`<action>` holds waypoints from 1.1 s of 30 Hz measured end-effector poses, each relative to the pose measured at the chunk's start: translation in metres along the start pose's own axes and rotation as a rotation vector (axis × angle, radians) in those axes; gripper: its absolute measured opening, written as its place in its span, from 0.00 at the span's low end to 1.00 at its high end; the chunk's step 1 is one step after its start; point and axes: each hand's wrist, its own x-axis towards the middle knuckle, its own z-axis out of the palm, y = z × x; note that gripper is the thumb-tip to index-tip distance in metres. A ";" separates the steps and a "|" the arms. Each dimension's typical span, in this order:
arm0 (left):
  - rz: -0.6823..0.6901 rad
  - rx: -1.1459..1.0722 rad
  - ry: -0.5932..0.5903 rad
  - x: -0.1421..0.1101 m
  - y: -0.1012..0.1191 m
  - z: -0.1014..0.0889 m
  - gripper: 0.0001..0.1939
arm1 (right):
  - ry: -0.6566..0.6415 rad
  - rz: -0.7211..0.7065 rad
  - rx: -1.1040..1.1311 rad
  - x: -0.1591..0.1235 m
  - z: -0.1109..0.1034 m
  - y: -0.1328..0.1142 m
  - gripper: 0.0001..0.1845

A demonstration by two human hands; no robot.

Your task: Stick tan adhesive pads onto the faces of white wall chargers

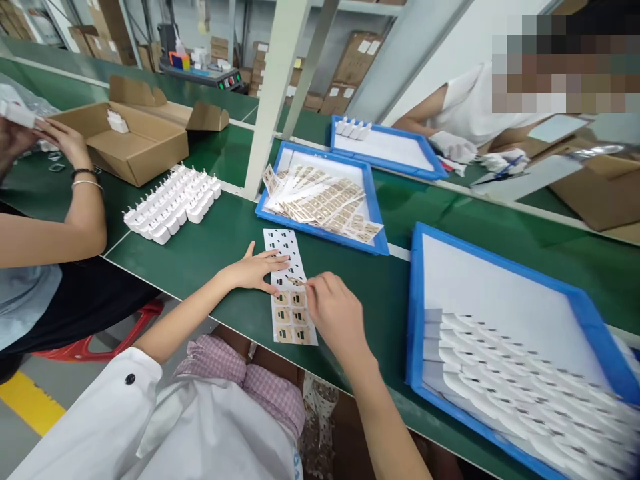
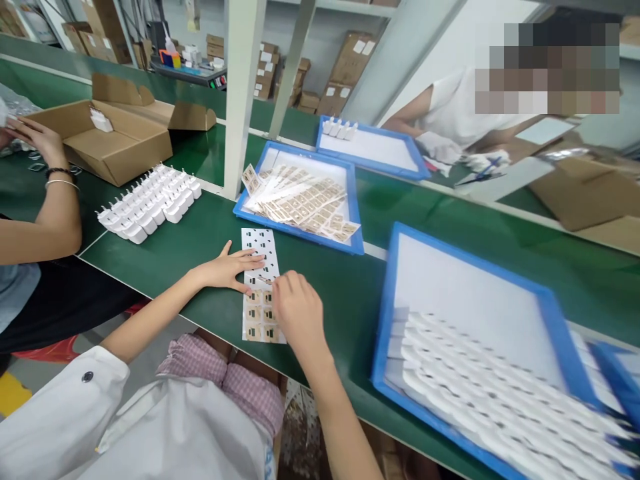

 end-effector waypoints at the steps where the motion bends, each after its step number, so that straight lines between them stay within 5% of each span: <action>1: -0.002 -0.004 0.004 -0.001 0.002 -0.001 0.41 | 0.059 0.066 0.112 -0.004 -0.003 0.000 0.13; 4: 0.000 -0.018 0.126 -0.017 0.007 -0.008 0.45 | 0.160 0.371 0.630 -0.018 -0.004 -0.005 0.12; 6: -0.088 0.035 0.390 -0.042 0.005 -0.012 0.39 | 0.109 0.585 0.936 -0.029 0.004 -0.013 0.17; 9: -0.509 0.211 0.944 -0.095 -0.011 -0.015 0.23 | -0.004 0.805 1.215 -0.042 0.019 -0.027 0.24; 12: -0.805 0.262 1.161 -0.142 -0.035 -0.016 0.24 | 0.000 0.885 1.320 -0.046 0.030 -0.033 0.26; 17: -0.910 0.236 1.190 -0.165 -0.063 -0.017 0.23 | 0.071 0.899 1.364 -0.048 0.034 -0.029 0.27; 24: -0.790 -0.001 1.268 -0.161 -0.060 -0.015 0.15 | 0.120 0.890 1.382 -0.052 0.037 -0.026 0.25; 28: -0.624 -0.264 1.310 -0.155 -0.018 0.005 0.25 | 0.310 0.901 1.312 -0.050 0.018 -0.042 0.23; 31: -0.414 -0.500 1.203 -0.127 0.039 0.036 0.28 | 0.398 0.829 1.443 -0.051 -0.011 -0.071 0.19; 33: -0.154 -0.807 1.080 -0.104 0.079 0.058 0.30 | 0.415 0.756 1.632 -0.052 -0.031 -0.091 0.19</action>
